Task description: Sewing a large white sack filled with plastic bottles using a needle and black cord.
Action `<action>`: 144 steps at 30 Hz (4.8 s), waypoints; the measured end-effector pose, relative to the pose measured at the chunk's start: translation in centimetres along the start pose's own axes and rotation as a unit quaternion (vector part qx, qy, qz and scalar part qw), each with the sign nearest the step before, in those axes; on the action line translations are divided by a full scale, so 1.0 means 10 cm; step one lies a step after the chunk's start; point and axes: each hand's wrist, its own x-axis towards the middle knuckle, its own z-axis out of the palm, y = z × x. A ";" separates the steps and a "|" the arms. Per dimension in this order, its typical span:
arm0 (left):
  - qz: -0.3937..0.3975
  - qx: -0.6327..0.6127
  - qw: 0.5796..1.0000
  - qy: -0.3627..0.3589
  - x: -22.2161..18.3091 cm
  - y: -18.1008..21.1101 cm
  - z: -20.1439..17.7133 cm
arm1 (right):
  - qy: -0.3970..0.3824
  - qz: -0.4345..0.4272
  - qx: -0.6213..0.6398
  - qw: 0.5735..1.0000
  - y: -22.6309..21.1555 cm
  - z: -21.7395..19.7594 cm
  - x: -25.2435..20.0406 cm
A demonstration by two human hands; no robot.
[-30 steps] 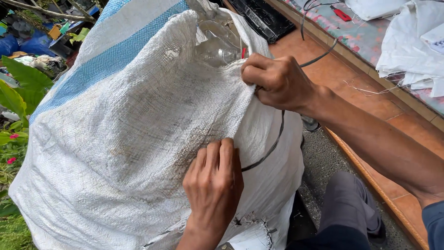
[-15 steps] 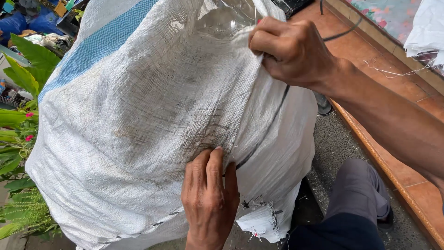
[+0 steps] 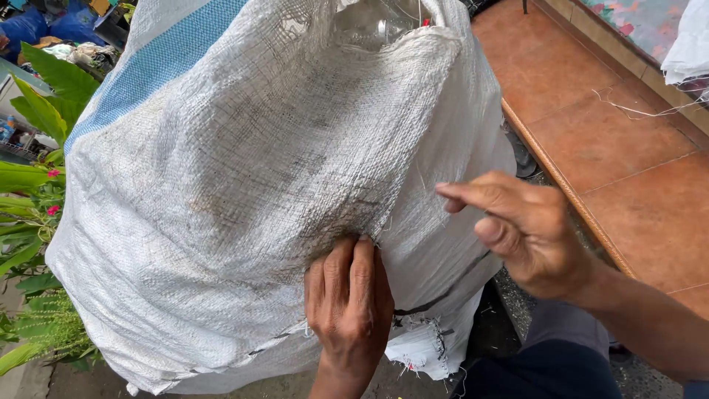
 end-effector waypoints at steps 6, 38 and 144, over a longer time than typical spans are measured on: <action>-0.001 0.012 1.000 0.020 -0.10 -0.04 0.09 | 0.194 -0.070 0.125 0.971 0.12 0.48 -0.13; 0.012 0.034 0.999 -0.003 0.20 0.00 -0.03 | -0.036 -0.120 -0.228 0.965 -0.03 0.47 0.26; 0.004 -0.086 0.994 0.062 -0.13 -0.05 0.21 | -0.084 -0.046 -0.253 0.963 0.07 -0.91 0.16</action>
